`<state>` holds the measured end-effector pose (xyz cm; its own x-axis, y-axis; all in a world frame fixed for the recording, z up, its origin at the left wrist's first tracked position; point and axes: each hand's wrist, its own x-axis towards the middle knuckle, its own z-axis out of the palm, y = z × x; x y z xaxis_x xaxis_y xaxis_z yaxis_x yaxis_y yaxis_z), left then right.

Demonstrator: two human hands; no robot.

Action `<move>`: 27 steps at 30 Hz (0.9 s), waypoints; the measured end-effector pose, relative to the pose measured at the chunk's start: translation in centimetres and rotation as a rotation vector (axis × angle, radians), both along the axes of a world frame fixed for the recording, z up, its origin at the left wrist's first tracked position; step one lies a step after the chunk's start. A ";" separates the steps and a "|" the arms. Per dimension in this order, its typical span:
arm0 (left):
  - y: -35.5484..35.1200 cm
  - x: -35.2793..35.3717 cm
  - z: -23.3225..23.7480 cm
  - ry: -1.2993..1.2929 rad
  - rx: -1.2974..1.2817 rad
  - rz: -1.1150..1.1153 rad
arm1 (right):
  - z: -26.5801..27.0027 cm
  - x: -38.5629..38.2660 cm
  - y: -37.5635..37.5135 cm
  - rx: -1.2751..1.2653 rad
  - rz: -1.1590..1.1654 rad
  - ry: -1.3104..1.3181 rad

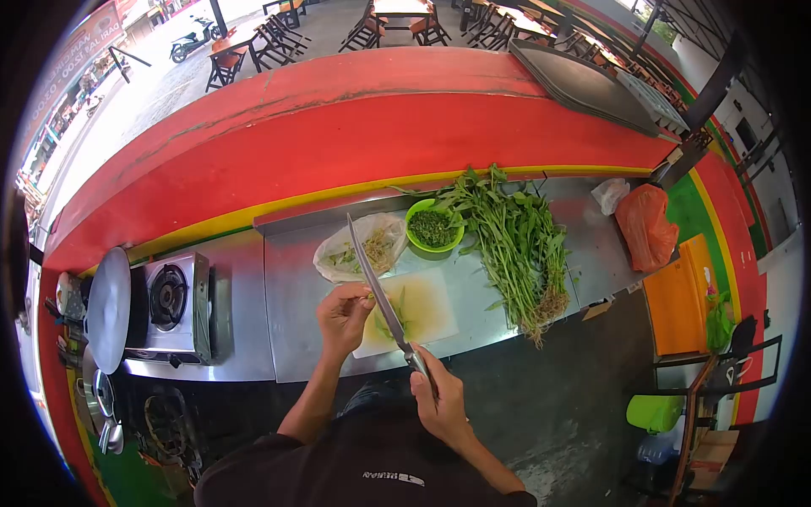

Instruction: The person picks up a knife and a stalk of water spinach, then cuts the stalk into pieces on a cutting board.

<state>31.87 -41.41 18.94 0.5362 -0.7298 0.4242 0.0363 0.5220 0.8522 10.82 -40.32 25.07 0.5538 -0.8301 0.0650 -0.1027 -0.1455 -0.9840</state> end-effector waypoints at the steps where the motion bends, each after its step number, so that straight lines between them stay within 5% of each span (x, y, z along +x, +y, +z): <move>1: 0.0 0.0 -0.1 -0.002 0.003 0.000 | 0.0 -0.1 0.1 0.003 0.000 -0.002; 27: -0.1 -1.0 0.7 -0.370 -0.039 0.072 | 0.8 0.5 0.8 -0.299 -0.085 0.084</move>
<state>30.90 -41.48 19.60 0.3907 -0.6757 0.6251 -0.3078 0.5440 0.7806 11.34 -39.52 25.88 0.4969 -0.8247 0.2702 -0.2056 -0.4143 -0.8866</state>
